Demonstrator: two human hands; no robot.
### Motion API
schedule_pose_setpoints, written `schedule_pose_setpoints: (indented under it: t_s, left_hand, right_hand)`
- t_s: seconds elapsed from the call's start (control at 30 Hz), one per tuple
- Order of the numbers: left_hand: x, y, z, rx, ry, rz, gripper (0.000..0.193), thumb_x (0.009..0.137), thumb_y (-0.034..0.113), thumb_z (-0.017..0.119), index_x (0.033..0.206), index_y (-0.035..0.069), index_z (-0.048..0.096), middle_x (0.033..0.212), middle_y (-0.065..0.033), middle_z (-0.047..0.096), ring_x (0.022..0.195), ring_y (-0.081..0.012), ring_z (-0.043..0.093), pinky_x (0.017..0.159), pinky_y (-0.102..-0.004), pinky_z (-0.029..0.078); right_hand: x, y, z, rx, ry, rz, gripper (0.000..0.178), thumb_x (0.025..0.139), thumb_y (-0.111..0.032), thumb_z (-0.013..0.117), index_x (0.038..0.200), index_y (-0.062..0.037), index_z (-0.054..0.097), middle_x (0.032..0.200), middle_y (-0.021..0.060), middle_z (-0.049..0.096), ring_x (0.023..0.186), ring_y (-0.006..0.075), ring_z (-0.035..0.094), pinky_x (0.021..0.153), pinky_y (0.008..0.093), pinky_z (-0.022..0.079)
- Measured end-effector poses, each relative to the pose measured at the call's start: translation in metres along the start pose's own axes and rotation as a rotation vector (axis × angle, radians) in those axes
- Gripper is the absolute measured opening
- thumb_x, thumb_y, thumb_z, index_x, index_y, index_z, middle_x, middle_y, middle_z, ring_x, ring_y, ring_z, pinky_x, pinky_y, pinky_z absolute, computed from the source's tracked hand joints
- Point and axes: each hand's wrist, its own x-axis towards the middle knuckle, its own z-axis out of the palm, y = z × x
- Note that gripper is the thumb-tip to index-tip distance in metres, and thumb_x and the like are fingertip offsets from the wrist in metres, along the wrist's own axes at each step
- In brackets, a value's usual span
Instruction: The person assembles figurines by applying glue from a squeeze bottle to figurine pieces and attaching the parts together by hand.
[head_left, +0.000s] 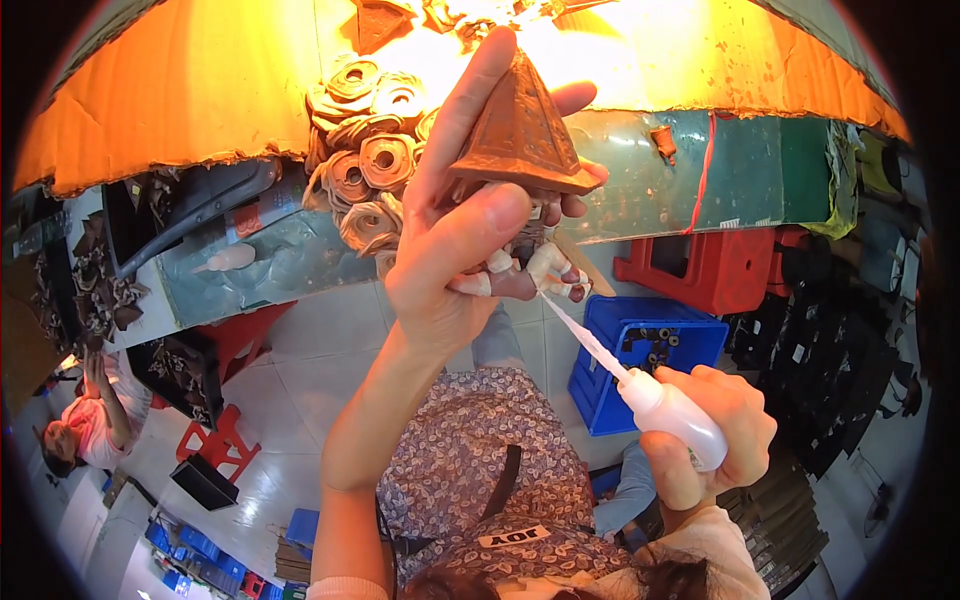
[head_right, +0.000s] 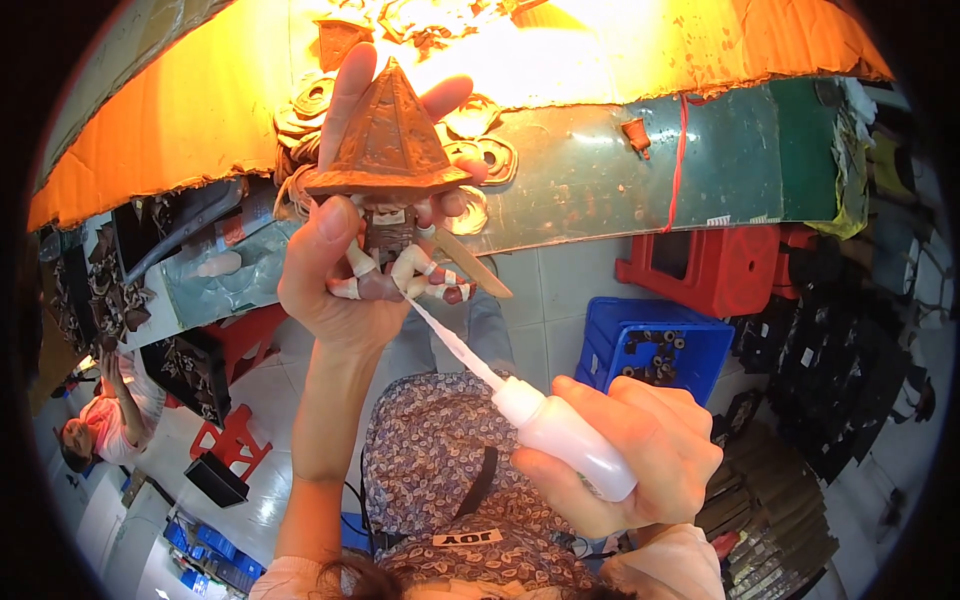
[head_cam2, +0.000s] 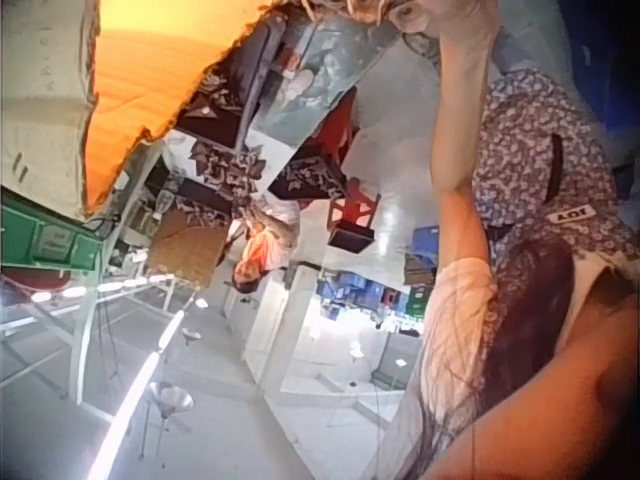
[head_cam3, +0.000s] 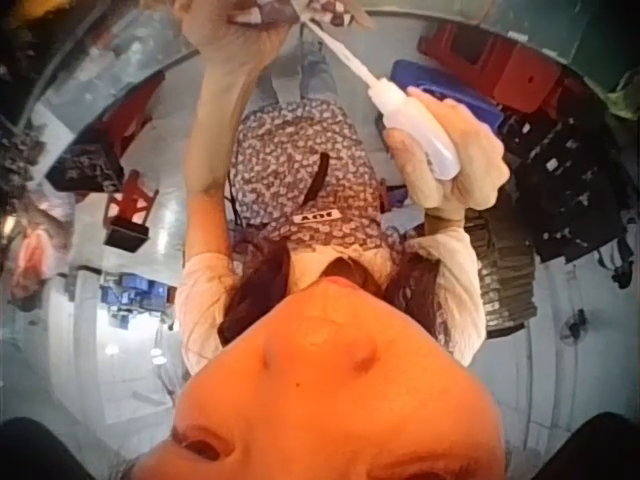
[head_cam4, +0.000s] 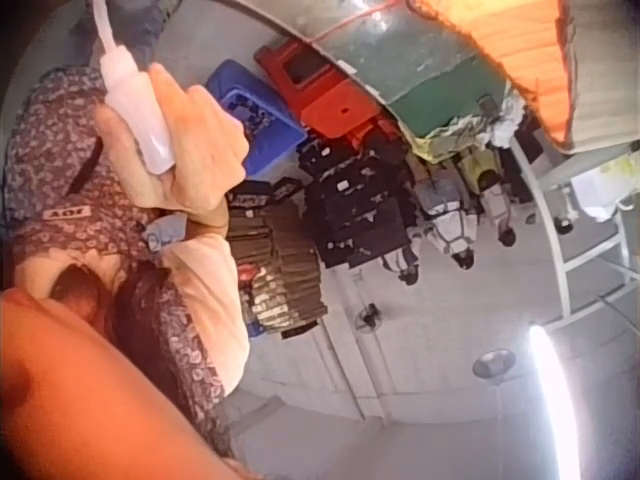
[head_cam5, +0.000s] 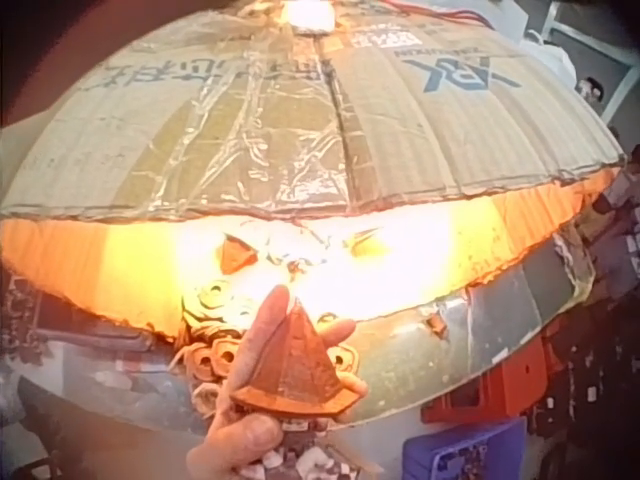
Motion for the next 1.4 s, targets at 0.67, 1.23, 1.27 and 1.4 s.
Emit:
schedule_pose_setpoints:
  t_s: [0.67, 1.23, 1.27, 1.4]
  left_hand:
    - [-0.074, 0.007, -0.026, -0.053, 0.328, -0.058, 0.078, 0.08, 0.026, 0.056, 0.145, 0.009, 0.017, 0.134, -0.0272, 0.038, 0.102, -0.0294, 0.059, 0.076, -0.032, 0.054]
    - [-0.224, 0.061, -0.081, -0.141, 0.666, 0.089, 0.067, 0.084, 0.026, 0.052, 0.144, 0.014, 0.025, 0.133, -0.0191, 0.043, 0.097, -0.0256, 0.059, 0.081, -0.0305, 0.05]
    - [-0.224, 0.068, -0.084, -0.152, 0.666, 0.092, 0.067, 0.084, 0.026, 0.052, 0.144, 0.014, 0.025, 0.133, -0.0191, 0.043, 0.097, -0.0256, 0.059, 0.081, -0.0305, 0.05]
    - [-0.219, 0.089, -0.113, -0.074, 0.743, 0.244, 0.069, 0.084, 0.036, 0.052, 0.144, 0.015, 0.023, 0.132, -0.0187, 0.042, 0.097, -0.0259, 0.058, 0.08, -0.03, 0.051]
  right_hand:
    - [0.021, 0.186, 0.002, 0.494, 0.706, 0.473, 0.031, 0.09, -0.007, 0.055, 0.118, 0.0052, 0.051, 0.106, 0.0102, 0.06, 0.096, 0.015, 0.057, 0.087, 0.0282, 0.044]
    - [0.025, 0.069, 0.138, 0.238, 0.372, 0.042, 0.032, 0.077, -0.003, 0.07, 0.105, -0.0008, 0.055, 0.099, 0.0078, 0.058, 0.089, 0.0181, 0.058, 0.079, 0.0313, 0.049]
    - [0.024, 0.03, 0.18, 0.261, 0.116, 0.009, 0.037, 0.074, -0.002, 0.071, 0.108, -0.0022, 0.057, 0.102, 0.0096, 0.06, 0.091, 0.0186, 0.06, 0.081, 0.0307, 0.048]
    - [0.051, -0.028, 0.326, 0.516, -0.032, -0.044, 0.046, 0.071, -0.002, 0.072, 0.112, 0.0014, 0.053, 0.104, 0.0169, 0.06, 0.096, 0.0299, 0.06, 0.082, 0.0356, 0.048]
